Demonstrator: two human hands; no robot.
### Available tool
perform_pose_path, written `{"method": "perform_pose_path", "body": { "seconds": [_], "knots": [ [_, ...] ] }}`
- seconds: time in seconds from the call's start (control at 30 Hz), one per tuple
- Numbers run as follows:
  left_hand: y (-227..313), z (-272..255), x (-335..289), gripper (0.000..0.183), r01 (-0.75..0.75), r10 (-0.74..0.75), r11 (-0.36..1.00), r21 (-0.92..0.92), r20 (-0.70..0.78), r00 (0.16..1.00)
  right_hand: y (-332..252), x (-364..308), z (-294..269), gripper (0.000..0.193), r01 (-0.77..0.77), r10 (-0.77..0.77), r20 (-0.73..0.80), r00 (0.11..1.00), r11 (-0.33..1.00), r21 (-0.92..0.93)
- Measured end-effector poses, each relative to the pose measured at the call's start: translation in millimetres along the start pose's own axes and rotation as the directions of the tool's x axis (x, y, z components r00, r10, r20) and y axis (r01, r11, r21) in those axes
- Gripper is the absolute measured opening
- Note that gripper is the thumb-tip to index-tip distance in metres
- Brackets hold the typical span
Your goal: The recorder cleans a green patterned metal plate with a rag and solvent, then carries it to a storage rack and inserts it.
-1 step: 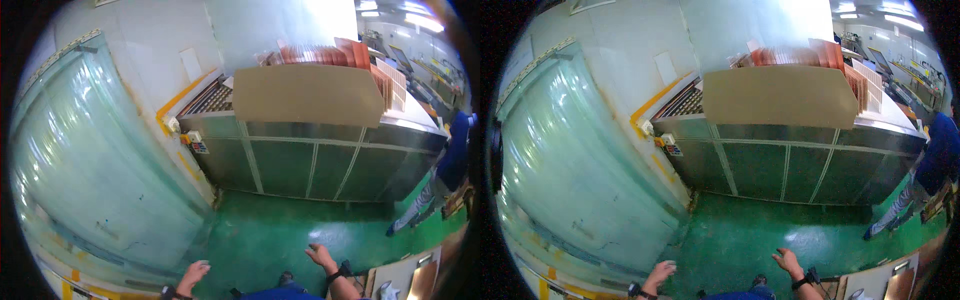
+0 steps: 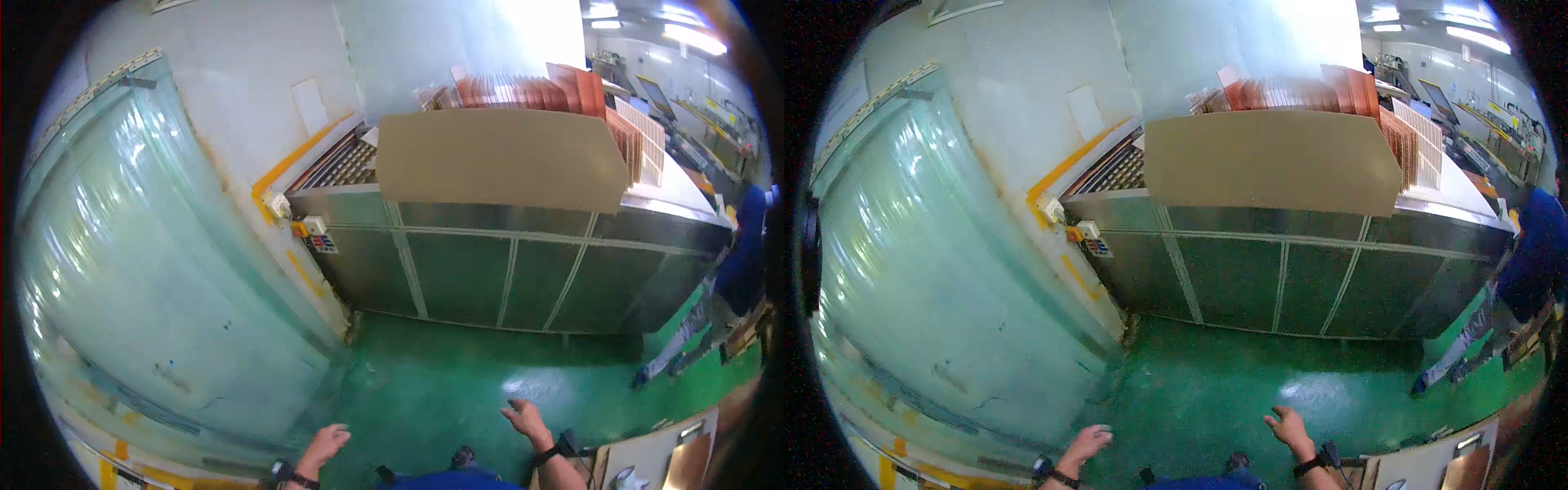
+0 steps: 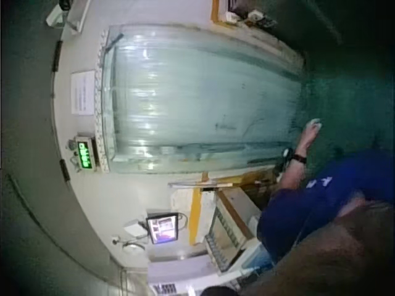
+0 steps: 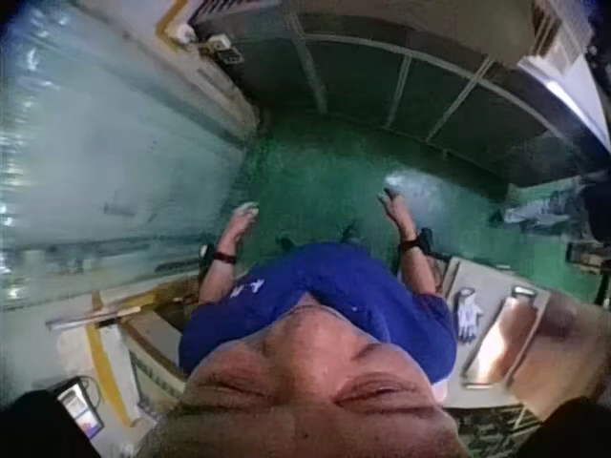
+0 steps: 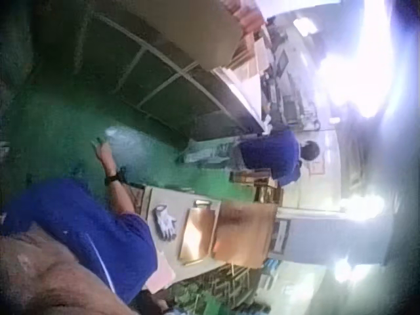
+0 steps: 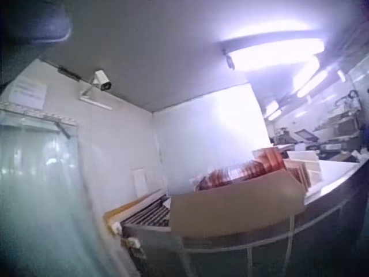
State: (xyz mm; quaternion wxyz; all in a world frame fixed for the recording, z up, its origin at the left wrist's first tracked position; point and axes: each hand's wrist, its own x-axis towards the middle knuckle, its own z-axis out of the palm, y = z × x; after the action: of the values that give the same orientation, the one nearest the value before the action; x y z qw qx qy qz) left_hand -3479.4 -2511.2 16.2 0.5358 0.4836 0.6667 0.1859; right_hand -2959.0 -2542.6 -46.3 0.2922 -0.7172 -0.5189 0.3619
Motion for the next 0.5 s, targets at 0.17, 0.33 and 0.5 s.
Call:
{"method": "perform_pose_path", "body": {
  "seconds": [0.17,0.33,0.5],
  "knots": [
    [5,95,163,0.043,-0.122,0.044,0.888,0.444,0.182,0.982,25,18,-83,0.049,-0.148,0.157,-0.172,0.972,0.987,0.063],
    [-42,124,302,0.036,-0.398,0.082,0.535,0.745,0.423,0.902,84,46,-124,0.051,-0.347,0.403,-0.322,0.857,0.912,0.219],
    [43,196,398,0.029,-0.510,-0.157,0.449,0.734,0.626,0.764,72,91,-192,0.050,-0.406,0.389,-0.496,0.776,0.911,0.080]
  ]
}}
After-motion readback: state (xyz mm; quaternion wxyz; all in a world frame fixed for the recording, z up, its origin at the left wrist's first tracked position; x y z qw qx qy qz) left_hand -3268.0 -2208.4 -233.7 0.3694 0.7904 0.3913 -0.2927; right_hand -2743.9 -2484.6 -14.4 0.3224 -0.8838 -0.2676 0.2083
